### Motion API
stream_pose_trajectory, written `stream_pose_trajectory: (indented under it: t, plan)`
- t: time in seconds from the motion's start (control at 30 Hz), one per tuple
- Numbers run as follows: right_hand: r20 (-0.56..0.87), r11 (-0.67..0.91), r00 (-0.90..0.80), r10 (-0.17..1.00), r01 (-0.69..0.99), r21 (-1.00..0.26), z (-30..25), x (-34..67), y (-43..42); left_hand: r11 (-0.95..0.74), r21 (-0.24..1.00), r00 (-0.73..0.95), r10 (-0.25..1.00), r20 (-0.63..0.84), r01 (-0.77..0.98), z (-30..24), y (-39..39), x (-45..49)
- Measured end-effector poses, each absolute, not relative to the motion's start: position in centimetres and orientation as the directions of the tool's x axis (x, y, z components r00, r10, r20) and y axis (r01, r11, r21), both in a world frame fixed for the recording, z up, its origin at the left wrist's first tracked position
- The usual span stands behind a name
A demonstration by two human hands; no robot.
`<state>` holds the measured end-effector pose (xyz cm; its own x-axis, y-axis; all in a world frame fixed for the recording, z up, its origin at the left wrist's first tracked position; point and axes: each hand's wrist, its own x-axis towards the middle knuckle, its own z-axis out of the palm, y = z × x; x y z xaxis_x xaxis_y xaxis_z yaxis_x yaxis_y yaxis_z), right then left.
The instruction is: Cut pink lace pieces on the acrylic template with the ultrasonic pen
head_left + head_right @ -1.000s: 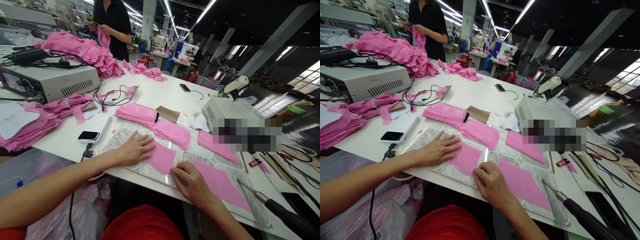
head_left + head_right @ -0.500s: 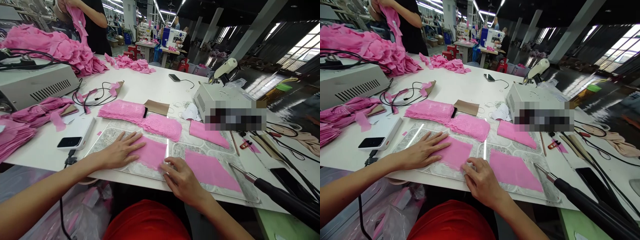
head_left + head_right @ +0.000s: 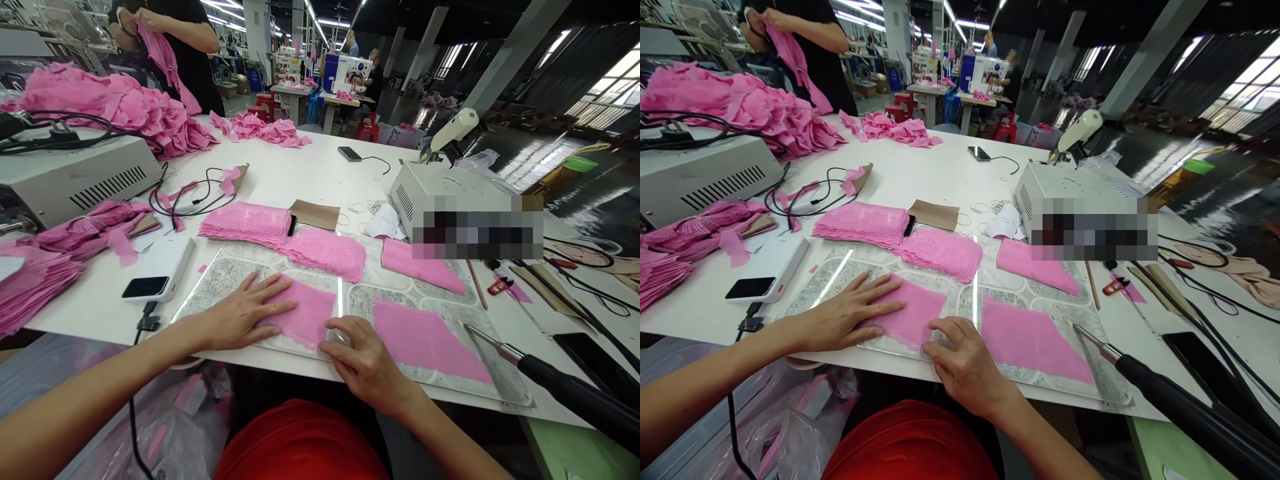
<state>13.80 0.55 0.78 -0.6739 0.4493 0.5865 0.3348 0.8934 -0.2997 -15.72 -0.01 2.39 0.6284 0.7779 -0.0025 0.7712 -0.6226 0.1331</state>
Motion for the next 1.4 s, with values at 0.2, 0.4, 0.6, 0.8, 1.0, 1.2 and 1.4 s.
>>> stream_pose_trajectory:
  t: [0.2, 0.4, 0.6, 0.8, 1.0, 1.2, 1.4]
  plan:
    - [0.594, 0.903, -0.681, 0.429, 0.322, -0.283, 0.8, 13.8, 0.5, -0.626, 0.049, 0.624, 0.779, 0.063, 0.778, 1.7, -0.2, -15.7]
    - [0.680, 0.858, -0.525, 0.512, 0.353, -0.373, 1.4, 16.7, -0.3, -0.616, -0.038, 0.613, 0.773, 0.166, 0.787, 1.2, 0.2, -16.0]
    - [0.709, 0.614, -0.133, 0.692, 0.625, -0.482, 0.0, 24.9, -2.8, -0.753, 0.077, 0.740, 0.656, 0.149, 0.653, 3.3, 2.0, -10.9]
    - [0.748, 0.564, -0.132, 0.651, 0.743, -0.360, -0.6, 28.0, -2.5, -0.717, 0.296, 0.699, 0.691, 0.184, 0.631, 3.9, 7.0, -0.8]
    - [0.763, 0.558, -0.116, 0.635, 0.753, -0.350, -1.1, 28.2, -0.7, -0.629, 0.299, 0.612, 0.774, 0.161, 0.717, 3.4, 9.8, 3.1]
    - [0.773, 0.527, -0.053, 0.632, 0.761, -0.379, -1.7, 29.2, -0.6, -0.639, 0.303, 0.632, 0.763, 0.133, 0.707, 3.5, 9.8, 3.2]
    - [0.765, 0.470, -0.052, 0.642, 0.815, -0.339, -2.2, 30.1, -1.2, -0.646, 0.290, 0.629, 0.760, 0.163, 0.706, 3.4, 10.1, 3.4]
